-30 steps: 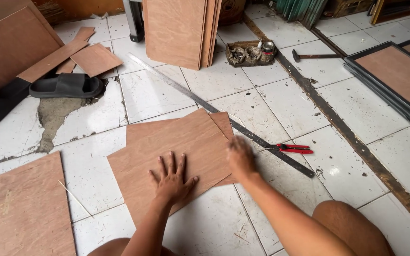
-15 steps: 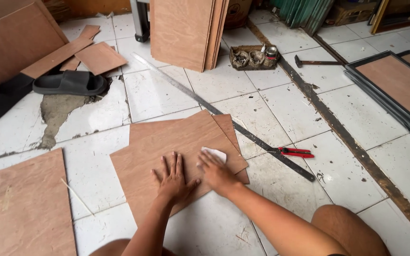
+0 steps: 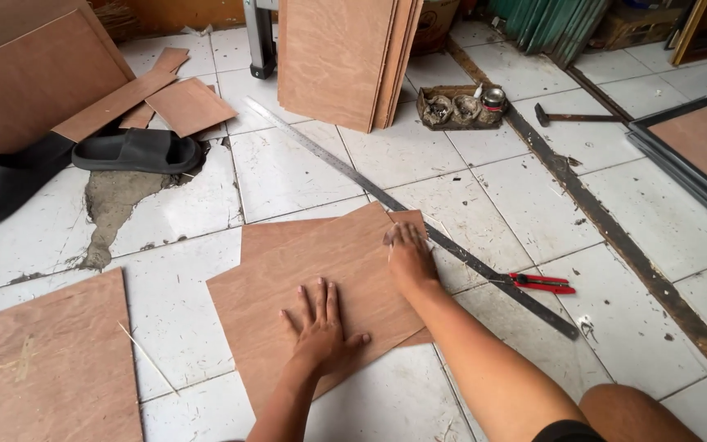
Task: The person sits on the floor and wipes the surface of rectangular wooden boards with a white cloth. They flip the boards to clean both sides and then place one board into a black frame, stacking it with other framed boards. The person repeats the wiping process on additional boards.
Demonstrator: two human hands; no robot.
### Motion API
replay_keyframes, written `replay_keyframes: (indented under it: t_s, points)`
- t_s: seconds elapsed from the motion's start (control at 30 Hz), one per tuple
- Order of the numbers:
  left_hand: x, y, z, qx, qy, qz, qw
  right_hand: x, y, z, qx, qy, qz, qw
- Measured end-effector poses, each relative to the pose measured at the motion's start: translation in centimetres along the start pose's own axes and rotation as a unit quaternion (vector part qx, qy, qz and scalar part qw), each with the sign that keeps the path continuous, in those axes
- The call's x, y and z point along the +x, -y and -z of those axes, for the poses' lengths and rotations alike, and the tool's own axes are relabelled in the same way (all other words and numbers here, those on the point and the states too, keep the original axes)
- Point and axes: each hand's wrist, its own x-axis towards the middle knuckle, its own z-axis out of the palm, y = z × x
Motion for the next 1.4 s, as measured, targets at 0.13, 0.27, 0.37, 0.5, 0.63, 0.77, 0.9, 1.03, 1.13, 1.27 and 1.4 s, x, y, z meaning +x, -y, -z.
replay_keyframes:
  t_s: [0.13, 0.27, 0.37, 0.5, 0.63, 0.77, 0.9, 1.03, 1.13, 1.27, 1.4]
  points:
    - [0.6, 0.4, -0.4, -0.001, 0.000, -0.007, 1.000, -1.0, 7.2, 4.2, 0.253, -0.072, -0.095, 0.960]
    - [0.6, 0.5, 0.2, -0.007, 0.015, -0.007, 1.000, 0.3, 5.1, 4.7, 0.193, -0.005, 0.045, 0.980]
    - [0.5, 0.1, 0.2, -0.002, 0.018, -0.006, 1.000, 2.6, 0.2, 5.9, 0.237, 0.040, -0.152, 0.959]
    - [0.2, 0.8, 0.3, -0.058, -0.034, -0.015, 0.998, -0.5, -2.7, 9.9, 0.014, 0.045, -0.100, 0.994]
    - [-0.1, 2.9, 0.8, -0.154, -0.152, 0.088, 0.972, -4.6, -6.9, 6.1, -0.092, 0.061, -0.090, 0.990]
    - [1.5, 9.0, -1.8, -0.346, -0.327, 0.418, 0.773, -10.1, -5.7, 4.0, -0.045, -0.007, -0.063, 0.997]
    - [0.4, 14.2, -2.9, -0.526, -0.351, 0.345, 0.694, -10.5, -7.1, 1.3, 0.206, 0.026, -0.196, 0.958]
    - [-6.8, 9.0, 2.4, -0.665, -0.322, 0.215, 0.638, -10.9, -8.8, 6.3, 0.384, 0.024, -0.227, 0.895]
    - [-10.9, 4.8, 5.3, -0.647, -0.325, 0.163, 0.671, -13.3, -8.2, 13.2, 0.518, 0.078, -0.245, 0.816]
    - [-14.3, 1.3, 7.4, -0.700, -0.234, 0.114, 0.665, -13.3, -12.7, 11.5, 0.691, 0.163, -0.213, 0.672]
    - [-17.5, -2.4, 9.6, -0.682, -0.196, 0.050, 0.703, -13.1, -15.3, 9.7, 0.753, 0.157, -0.202, 0.606]
